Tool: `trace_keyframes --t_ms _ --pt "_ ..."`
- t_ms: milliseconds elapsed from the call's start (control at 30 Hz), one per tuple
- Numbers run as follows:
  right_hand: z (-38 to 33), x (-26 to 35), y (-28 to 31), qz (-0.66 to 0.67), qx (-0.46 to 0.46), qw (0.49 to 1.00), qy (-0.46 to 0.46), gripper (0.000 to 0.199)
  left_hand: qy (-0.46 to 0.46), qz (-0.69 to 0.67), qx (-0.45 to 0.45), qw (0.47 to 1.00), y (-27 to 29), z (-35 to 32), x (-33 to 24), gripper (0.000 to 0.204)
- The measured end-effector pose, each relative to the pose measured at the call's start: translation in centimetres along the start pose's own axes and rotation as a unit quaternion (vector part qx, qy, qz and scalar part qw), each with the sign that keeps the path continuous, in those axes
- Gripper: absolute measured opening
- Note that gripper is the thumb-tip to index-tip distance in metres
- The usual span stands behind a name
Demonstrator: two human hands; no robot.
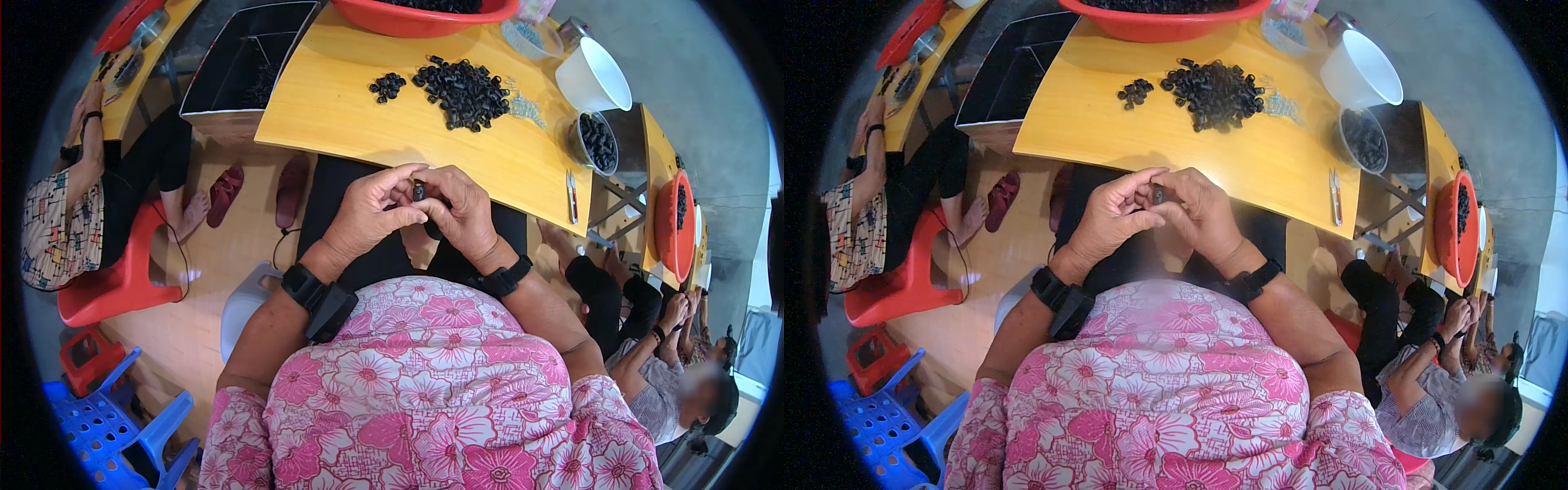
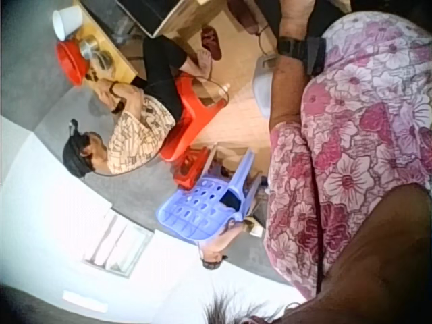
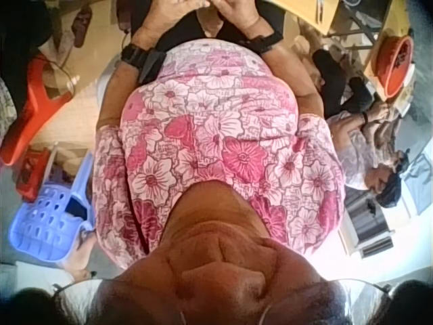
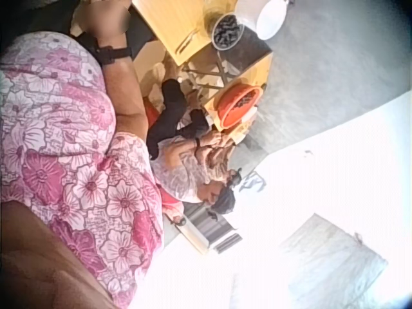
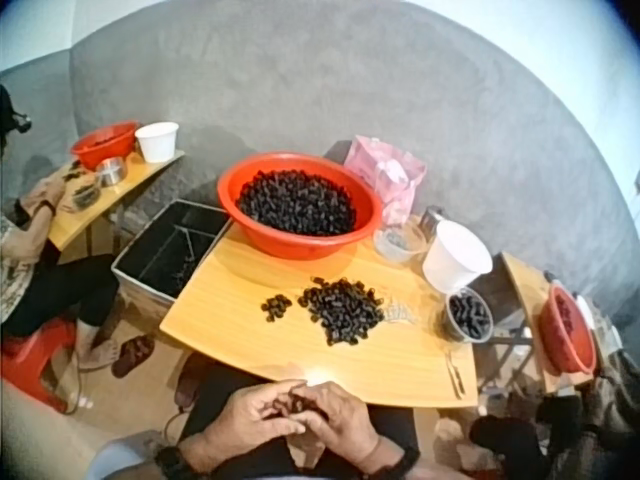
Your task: Sorting small black plastic or rubber components from a pile on a table into containers.
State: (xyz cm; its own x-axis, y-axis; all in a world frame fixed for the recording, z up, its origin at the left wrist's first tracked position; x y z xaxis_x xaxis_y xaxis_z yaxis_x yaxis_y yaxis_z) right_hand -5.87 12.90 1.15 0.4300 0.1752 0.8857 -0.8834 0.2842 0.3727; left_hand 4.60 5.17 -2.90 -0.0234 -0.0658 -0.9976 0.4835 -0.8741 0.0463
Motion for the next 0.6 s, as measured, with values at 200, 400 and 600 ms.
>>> trace_keyframes --t_ms 200,400,600 --pt "0.0 -0.1 -0.1 0.024 0.008 1.0 0.004 0.036 0.0 0.072 -0.008 0.997 0.2 0.0 -0.9 0.053" --pt "0.0 -0.2 -0.1 0.061 0.007 0.998 -0.02 0.032 -0.028 0.067 -0.04 0.997 0.3 -0.3 -1.4 0.051" --pt "-0.1 -0.7 -0.3 0.098 0.004 0.995 -0.021 0.03 0.012 0.044 -0.025 0.999 0.2 -0.4 -1.5 0.049"
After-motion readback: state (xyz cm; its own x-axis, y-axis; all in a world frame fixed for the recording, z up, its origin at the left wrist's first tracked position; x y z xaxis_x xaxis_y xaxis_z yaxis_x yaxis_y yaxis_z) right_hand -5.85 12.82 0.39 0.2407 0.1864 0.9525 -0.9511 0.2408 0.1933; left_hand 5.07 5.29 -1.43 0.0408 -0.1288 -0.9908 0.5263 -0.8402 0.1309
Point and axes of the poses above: each hand's wrist, its own z-axis towards the middle knuckle, its own y-axis out of the back of the hand, x = y × z, the point moved 7 cm from there along z, towards the middle knuckle, and after that the axes turned 15 degrees about z, right-handed, at the moved point
